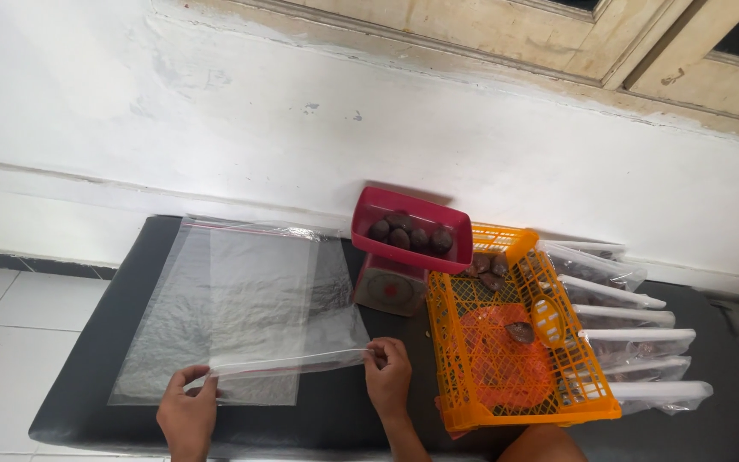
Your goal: The person picks up dark, round dry fruits from a red container and a yellow crate, weighs them on a small scale, places them into plastic bags, and folds the tops of the bags.
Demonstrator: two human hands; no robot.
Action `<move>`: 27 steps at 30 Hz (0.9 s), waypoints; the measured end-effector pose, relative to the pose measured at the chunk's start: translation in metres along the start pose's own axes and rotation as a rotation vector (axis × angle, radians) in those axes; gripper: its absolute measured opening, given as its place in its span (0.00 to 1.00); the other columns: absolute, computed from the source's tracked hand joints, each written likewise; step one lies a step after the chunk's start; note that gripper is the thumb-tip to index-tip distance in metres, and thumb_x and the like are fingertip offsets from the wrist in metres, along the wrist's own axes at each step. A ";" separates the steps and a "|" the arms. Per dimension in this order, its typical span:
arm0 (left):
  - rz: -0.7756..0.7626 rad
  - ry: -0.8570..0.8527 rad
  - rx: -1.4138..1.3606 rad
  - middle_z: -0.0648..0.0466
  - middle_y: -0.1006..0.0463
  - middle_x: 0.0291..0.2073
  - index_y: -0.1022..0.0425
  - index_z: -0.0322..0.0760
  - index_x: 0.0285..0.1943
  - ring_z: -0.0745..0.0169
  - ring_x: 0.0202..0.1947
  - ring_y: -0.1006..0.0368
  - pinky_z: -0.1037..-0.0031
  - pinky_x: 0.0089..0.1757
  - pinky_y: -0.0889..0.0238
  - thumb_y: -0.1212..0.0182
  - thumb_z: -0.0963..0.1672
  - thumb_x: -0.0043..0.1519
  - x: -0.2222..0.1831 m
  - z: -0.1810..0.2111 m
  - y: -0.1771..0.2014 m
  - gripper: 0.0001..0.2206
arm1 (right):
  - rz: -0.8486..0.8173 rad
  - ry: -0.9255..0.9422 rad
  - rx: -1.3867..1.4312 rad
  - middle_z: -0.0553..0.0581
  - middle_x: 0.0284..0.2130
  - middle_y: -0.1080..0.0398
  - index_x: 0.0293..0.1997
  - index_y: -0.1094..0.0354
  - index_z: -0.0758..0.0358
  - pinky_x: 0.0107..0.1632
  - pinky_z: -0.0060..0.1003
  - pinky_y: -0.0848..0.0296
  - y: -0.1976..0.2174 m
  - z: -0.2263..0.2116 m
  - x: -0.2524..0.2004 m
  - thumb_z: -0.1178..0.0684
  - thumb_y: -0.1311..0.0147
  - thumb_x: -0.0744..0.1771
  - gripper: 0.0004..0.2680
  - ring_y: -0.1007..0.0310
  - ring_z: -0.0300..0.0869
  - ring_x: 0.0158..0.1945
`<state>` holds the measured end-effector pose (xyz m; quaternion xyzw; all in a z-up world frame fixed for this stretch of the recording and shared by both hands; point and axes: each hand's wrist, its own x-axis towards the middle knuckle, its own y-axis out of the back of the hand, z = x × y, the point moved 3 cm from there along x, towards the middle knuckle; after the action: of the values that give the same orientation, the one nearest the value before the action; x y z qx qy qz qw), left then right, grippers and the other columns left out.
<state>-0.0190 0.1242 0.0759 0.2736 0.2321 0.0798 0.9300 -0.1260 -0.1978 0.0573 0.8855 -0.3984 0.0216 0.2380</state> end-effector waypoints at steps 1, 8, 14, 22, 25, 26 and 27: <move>-0.003 -0.004 0.001 0.54 0.12 0.29 0.19 0.48 0.51 0.60 0.44 0.21 0.67 0.54 0.37 0.36 0.47 0.64 -0.007 0.007 0.001 0.09 | 0.005 -0.001 0.000 0.52 0.39 0.28 0.36 0.23 0.62 0.42 0.30 0.16 0.001 0.000 0.001 0.59 0.36 0.63 0.02 0.22 0.37 0.38; 0.054 0.084 -0.377 0.46 0.18 0.27 0.24 0.38 0.49 0.58 0.29 0.22 0.68 0.43 0.35 0.36 0.43 0.65 -0.022 0.015 -0.007 0.07 | 0.052 0.024 -0.068 0.51 0.32 0.27 0.33 0.23 0.58 0.33 0.32 0.22 0.007 -0.009 0.001 0.57 0.33 0.63 0.03 0.24 0.36 0.28; 0.097 0.022 -0.468 0.50 0.20 0.34 0.23 0.36 0.46 0.55 0.24 0.21 0.70 0.39 0.30 0.39 0.39 0.67 -0.028 0.025 -0.008 0.02 | 0.029 0.037 -0.082 0.50 0.33 0.24 0.36 0.22 0.58 0.28 0.33 0.23 0.006 -0.015 -0.001 0.56 0.35 0.64 0.02 0.24 0.35 0.21; -0.066 -0.013 -0.750 0.44 0.30 0.45 0.30 0.25 0.46 0.41 0.36 0.19 0.66 0.45 0.23 0.41 0.34 0.63 -0.037 0.040 -0.017 0.05 | 0.022 -0.376 0.356 0.62 0.24 0.21 0.45 0.22 0.70 0.30 0.34 0.14 0.002 -0.030 -0.001 0.61 0.40 0.66 0.06 0.18 0.42 0.22; -0.142 0.005 -0.851 0.45 0.31 0.45 0.30 0.24 0.44 0.45 0.42 0.21 0.66 0.53 0.23 0.37 0.34 0.63 -0.039 0.042 -0.021 0.06 | 0.035 -0.413 0.542 0.69 0.35 0.20 0.52 0.26 0.74 0.35 0.39 0.12 -0.002 -0.025 0.001 0.63 0.42 0.66 0.10 0.16 0.51 0.31; -0.194 -0.026 -0.840 0.42 0.27 0.45 0.30 0.25 0.47 0.44 0.44 0.20 0.64 0.54 0.25 0.39 0.36 0.65 -0.041 0.044 -0.021 0.06 | 0.025 -0.423 0.579 0.70 0.36 0.20 0.56 0.29 0.74 0.40 0.41 0.13 -0.002 -0.024 0.000 0.62 0.45 0.67 0.11 0.16 0.52 0.35; -0.245 -0.056 -0.829 0.39 0.24 0.44 0.29 0.25 0.50 0.43 0.46 0.19 0.63 0.55 0.26 0.41 0.37 0.67 -0.044 0.046 -0.021 0.06 | 0.016 -0.434 0.616 0.71 0.38 0.20 0.60 0.32 0.73 0.45 0.43 0.14 -0.002 -0.023 0.000 0.62 0.48 0.68 0.13 0.16 0.54 0.39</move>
<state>-0.0357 0.0731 0.1158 -0.1507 0.1860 0.0478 0.9698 -0.1212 -0.1864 0.0767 0.8965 -0.4213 -0.0457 -0.1293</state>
